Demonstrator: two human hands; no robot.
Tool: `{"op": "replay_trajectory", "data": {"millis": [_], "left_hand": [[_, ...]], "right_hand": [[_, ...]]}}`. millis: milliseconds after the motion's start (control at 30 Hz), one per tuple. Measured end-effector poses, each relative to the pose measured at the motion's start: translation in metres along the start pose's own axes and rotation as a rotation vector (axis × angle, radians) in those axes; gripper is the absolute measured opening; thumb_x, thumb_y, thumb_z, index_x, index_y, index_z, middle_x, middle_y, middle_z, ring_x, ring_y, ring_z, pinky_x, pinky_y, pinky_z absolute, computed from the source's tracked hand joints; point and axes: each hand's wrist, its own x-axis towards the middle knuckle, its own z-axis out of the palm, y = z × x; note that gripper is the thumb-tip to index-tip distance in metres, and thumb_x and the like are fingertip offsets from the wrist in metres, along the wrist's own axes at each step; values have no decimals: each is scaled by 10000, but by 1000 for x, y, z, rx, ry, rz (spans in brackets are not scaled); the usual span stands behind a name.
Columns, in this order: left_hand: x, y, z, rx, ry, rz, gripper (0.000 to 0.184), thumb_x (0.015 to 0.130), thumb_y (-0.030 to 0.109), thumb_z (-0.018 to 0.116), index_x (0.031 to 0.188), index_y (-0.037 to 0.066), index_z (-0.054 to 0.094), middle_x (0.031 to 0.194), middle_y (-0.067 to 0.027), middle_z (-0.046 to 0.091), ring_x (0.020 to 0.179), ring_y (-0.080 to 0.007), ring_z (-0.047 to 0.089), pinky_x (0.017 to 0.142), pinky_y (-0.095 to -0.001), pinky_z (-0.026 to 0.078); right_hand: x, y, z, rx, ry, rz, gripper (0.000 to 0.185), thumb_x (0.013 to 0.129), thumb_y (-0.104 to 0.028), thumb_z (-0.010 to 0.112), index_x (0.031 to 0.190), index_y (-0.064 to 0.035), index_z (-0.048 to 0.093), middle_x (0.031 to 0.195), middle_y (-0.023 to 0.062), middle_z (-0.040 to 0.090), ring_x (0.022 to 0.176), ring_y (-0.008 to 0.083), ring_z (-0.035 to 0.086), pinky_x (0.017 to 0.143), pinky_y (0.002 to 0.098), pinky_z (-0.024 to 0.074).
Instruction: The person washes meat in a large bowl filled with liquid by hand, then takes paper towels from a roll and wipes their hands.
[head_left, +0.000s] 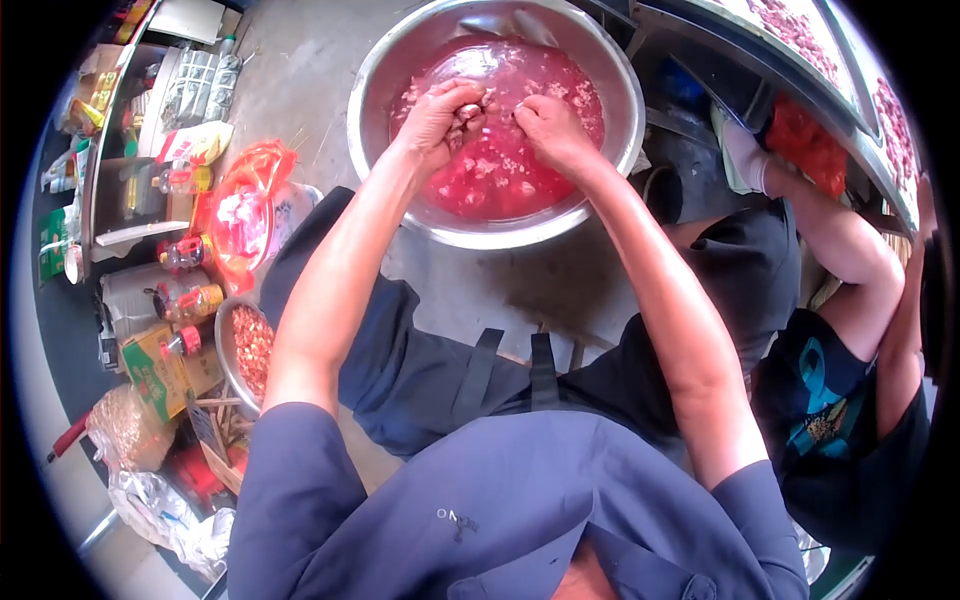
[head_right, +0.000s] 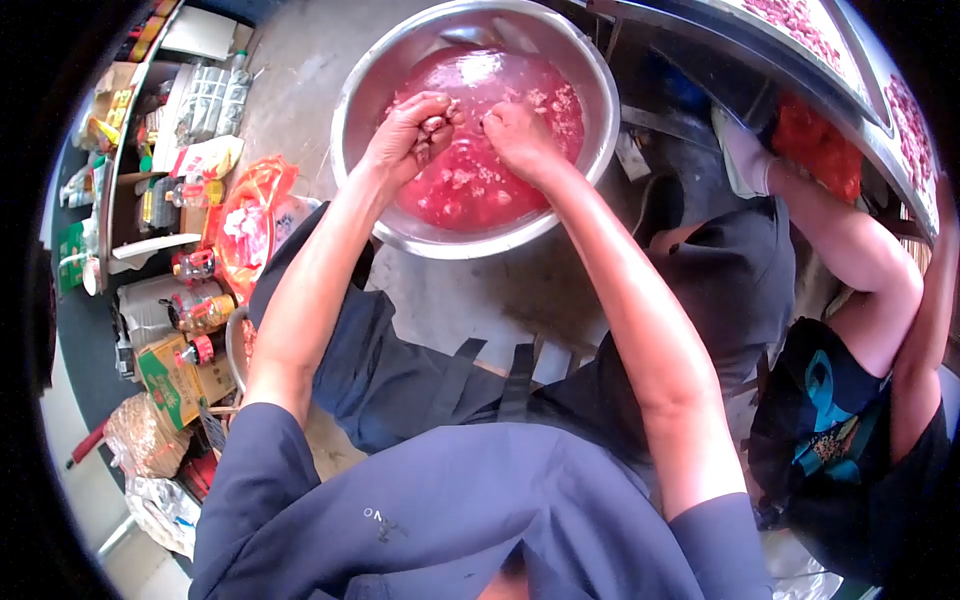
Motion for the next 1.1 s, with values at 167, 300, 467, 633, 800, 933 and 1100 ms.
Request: {"op": "replay_trajectory", "data": {"millis": [167,300,467,633,800,933,1100], "left_hand": [[3,-8,-12,209,123,-14,37,851,10,599,876,22,574,749,-80,631,486,-33,452,402,-153,349],[6,-4,-14,233,132,-29,39,855,24,607,881,29,578,742,-70,624,485,-33,450,399,-146,341],[4,-4,-7,160,126,-15,97,877,114,645,865,47,575,702,-43,610,474,-32,436,388,-138,324],[2,-2,-9,169,132,-7,140,875,128,654,805,66,550,675,-29,593,471,-31,440,378,-145,311],[1,-4,-8,256,152,-8,118,861,99,655,805,67,557,651,-20,575,459,-34,440,380,-155,306],[-4,-5,-8,384,124,-62,69,860,97,645,898,46,619,654,-3,579,464,-32,448,392,-155,325],[-9,-14,7,270,66,-274,195,917,200,611,1007,31,647,676,17,582,487,-31,475,411,-151,371]], "right_hand": [[4,26,6,-220,-65,-27,225,790,-144,497,817,-13,678,866,232,648,857,386,634,778,451,485],[-8,15,16,-300,-432,-36,223,750,-152,554,882,-31,686,915,211,656,908,367,634,807,447,486],[-25,1,27,-568,-624,-26,262,751,-113,555,958,-3,673,1017,227,637,1015,353,608,854,435,483],[-20,4,21,-405,-734,48,195,714,-36,547,844,11,684,783,195,669,749,327,667,667,372,538],[-6,13,1,309,-546,172,97,746,-59,625,795,13,666,693,84,662,593,136,623,472,287,482],[4,10,-15,544,-379,227,119,833,-19,602,930,22,658,793,84,672,618,97,617,513,208,492],[6,5,-14,863,-142,126,143,839,8,594,963,1,666,849,65,671,663,82,615,604,189,520]]}}
